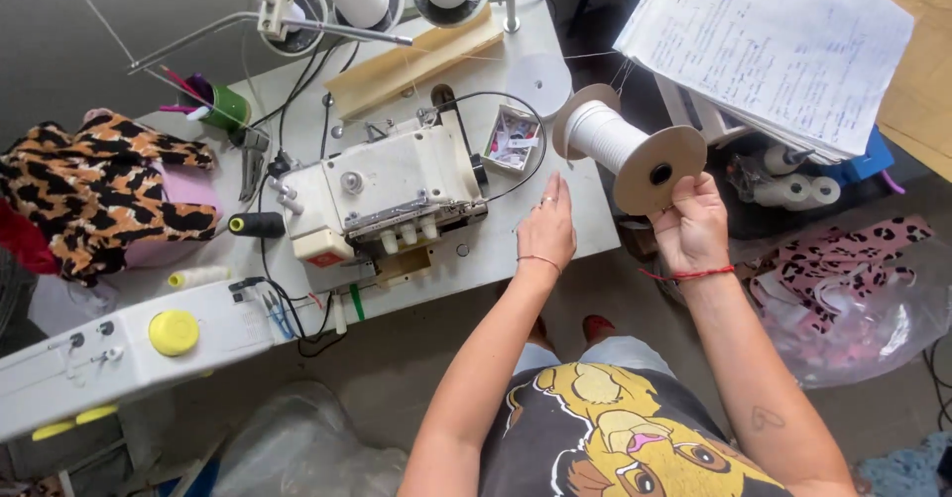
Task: Measuring and cutting elastic strips to assemble face masks on a workbench.
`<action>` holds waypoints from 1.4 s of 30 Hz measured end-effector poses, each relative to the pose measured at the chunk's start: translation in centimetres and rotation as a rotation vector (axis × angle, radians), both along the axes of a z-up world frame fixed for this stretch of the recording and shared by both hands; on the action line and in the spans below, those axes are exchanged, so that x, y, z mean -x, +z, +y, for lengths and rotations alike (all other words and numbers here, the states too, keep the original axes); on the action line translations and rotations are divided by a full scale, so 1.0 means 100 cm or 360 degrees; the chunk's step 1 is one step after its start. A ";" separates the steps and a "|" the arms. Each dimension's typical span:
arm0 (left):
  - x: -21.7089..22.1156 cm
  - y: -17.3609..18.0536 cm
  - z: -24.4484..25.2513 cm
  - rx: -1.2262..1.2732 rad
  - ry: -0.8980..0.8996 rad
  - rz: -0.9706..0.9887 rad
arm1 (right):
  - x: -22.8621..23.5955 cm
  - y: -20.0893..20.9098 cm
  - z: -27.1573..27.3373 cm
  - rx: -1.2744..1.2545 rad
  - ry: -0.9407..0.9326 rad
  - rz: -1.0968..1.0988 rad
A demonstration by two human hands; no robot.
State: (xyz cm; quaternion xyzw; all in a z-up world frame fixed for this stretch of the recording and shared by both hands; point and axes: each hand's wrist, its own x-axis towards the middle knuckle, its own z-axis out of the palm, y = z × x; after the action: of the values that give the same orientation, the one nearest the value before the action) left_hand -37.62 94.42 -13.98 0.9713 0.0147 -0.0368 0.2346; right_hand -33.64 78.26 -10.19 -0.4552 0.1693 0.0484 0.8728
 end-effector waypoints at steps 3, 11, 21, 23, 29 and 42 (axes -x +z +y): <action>0.005 0.000 -0.002 0.0097 -0.0045 0.0218 | 0.000 -0.021 -0.016 -0.0098 -0.0031 0.0096; 0.009 -0.032 0.011 0.0211 -0.0156 0.0456 | -0.001 0.031 -0.003 -0.0482 -0.0106 0.0155; 0.030 -0.021 0.036 0.0716 -0.0113 0.0540 | 0.045 0.013 -0.044 -0.1466 0.0000 0.0412; 0.037 0.000 0.034 0.1000 -0.0031 0.0631 | 0.059 -0.014 -0.059 -0.1704 -0.0066 0.0400; 0.042 0.069 0.012 0.1866 0.0320 0.0503 | 0.078 -0.018 -0.112 -0.1356 0.0024 0.0356; 0.069 0.229 -0.225 0.0501 -0.1501 0.1045 | 0.203 0.095 -0.274 0.0018 0.0184 0.0374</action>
State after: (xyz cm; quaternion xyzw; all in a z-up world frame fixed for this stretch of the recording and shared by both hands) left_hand -44.50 71.94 8.92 0.7643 -0.3520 -0.4373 0.3173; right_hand -53.92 50.82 -0.73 -0.4602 0.2441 0.1506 0.8402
